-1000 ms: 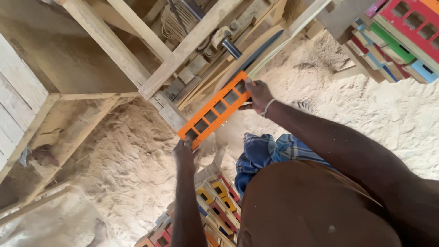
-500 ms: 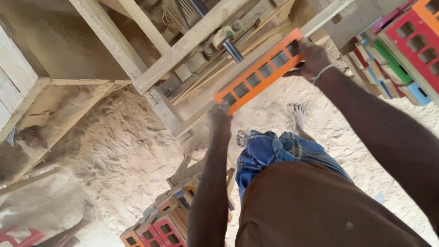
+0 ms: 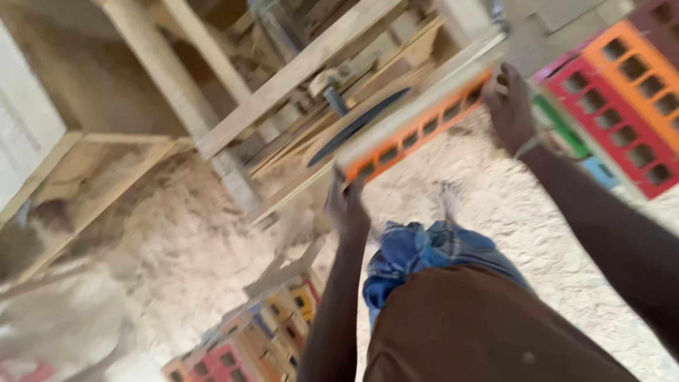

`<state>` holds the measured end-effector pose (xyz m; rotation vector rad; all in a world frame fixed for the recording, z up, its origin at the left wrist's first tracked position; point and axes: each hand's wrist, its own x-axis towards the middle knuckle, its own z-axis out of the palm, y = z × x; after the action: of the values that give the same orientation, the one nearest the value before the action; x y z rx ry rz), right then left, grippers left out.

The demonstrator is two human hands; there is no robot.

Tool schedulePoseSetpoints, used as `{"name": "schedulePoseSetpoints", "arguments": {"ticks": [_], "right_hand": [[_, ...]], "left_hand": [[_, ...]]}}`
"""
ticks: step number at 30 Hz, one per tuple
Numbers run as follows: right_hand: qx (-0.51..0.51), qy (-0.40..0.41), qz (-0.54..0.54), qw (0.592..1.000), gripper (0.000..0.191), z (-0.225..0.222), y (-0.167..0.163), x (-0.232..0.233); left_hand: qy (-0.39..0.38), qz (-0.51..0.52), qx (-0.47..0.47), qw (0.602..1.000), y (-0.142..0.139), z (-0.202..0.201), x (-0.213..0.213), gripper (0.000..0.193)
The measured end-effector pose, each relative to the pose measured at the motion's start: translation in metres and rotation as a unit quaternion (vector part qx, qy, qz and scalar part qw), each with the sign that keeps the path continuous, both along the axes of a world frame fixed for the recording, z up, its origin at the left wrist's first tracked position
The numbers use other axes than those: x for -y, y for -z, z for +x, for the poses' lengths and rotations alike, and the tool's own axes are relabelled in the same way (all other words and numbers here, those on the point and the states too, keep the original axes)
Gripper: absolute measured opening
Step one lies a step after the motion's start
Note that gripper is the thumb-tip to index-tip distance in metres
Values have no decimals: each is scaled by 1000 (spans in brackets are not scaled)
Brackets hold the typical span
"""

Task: The person repeatedly picks up colorful wooden blocks and rubs their edges against a rotating grinding wheel to smooth them. The person handles the blocks one at a time, rotating them to treat different sides, and places them back in a stack.

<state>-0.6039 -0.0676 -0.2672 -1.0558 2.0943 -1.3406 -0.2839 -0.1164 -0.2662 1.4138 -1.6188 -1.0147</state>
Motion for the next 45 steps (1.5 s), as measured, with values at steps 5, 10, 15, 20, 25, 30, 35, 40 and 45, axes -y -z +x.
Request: {"name": "schedulePoseSetpoints", "arguments": {"ticks": [5, 10, 15, 20, 25, 30, 35, 40, 45], "right_hand": [[-109, -230, -118, 960, 87, 70, 0, -68], [-106, -303, -15, 947, 66, 141, 2, -40], [353, -242, 99, 898, 66, 199, 22, 36], [361, -115, 272, 884, 66, 236, 49, 91], [310, -127, 312, 889, 67, 234, 38, 105], [387, -137, 267, 872, 62, 203, 22, 108], [391, -141, 249, 875, 60, 147, 19, 101], [378, -124, 237, 886, 57, 100, 29, 95], [351, -151, 279, 881, 55, 79, 18, 85]], "left_hand": [[173, -241, 43, 954, -59, 15, -40, 31], [135, -185, -44, 972, -60, 10, -29, 43], [-9, 195, -56, 979, 3, 28, 5, 33], [-71, 293, -103, 948, 60, 45, 55, 34], [-85, 295, 41, 951, 65, 38, 64, 36], [-91, 331, 64, 937, 52, 0, 70, 37], [-71, 307, 82, 945, 52, -57, 65, 31], [-65, 337, 80, 936, 61, -111, 64, 31], [-55, 280, 45, 957, 40, -116, 51, 30]]}}
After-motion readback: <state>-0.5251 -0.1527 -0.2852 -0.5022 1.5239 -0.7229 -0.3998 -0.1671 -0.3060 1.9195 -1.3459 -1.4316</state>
